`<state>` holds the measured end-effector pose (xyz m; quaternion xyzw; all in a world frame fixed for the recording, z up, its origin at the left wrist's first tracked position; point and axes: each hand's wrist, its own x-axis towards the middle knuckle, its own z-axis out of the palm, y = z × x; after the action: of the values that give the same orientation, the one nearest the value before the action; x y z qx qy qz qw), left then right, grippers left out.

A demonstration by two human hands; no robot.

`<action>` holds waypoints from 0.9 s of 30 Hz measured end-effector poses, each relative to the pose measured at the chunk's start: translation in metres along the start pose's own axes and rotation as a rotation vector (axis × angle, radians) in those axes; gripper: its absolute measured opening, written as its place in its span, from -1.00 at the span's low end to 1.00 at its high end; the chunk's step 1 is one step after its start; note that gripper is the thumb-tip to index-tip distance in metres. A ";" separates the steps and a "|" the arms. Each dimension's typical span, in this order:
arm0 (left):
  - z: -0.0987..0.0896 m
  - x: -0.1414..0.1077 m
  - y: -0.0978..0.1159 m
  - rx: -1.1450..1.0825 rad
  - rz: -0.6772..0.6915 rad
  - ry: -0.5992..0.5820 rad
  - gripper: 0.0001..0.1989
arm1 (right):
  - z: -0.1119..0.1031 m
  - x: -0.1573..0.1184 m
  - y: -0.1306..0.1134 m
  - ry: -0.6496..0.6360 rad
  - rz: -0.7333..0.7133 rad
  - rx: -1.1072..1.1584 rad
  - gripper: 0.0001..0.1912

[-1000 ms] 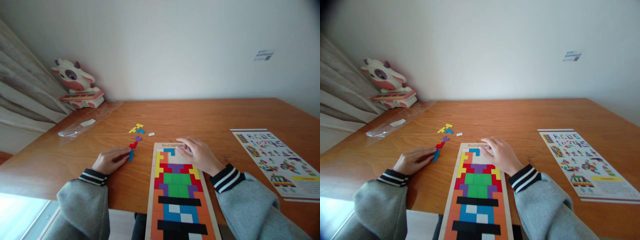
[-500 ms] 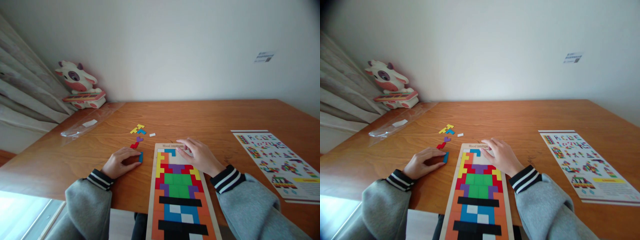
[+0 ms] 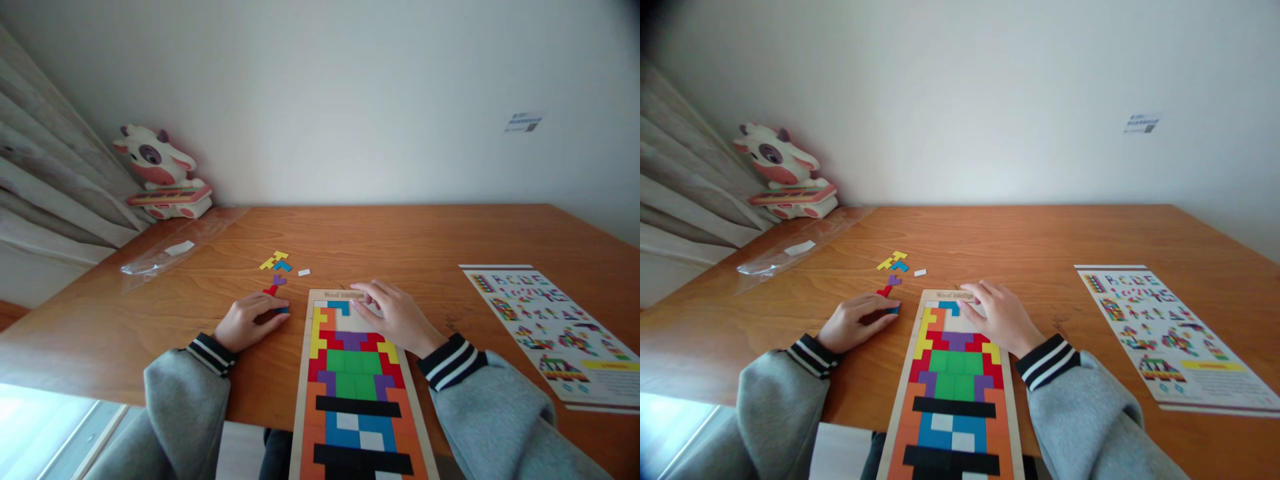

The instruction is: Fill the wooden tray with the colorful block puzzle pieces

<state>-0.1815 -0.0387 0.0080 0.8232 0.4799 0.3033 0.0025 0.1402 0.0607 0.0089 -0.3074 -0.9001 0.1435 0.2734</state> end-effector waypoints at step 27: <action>0.076 0.079 0.057 -0.652 -0.403 0.147 -0.57 | 0.002 0.002 -0.009 0.062 0.110 0.367 -0.74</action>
<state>-0.0700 0.0146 0.0018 0.6447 0.5093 0.4913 0.2890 0.1334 0.0546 0.0119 -0.3053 -0.8318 0.3105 0.3442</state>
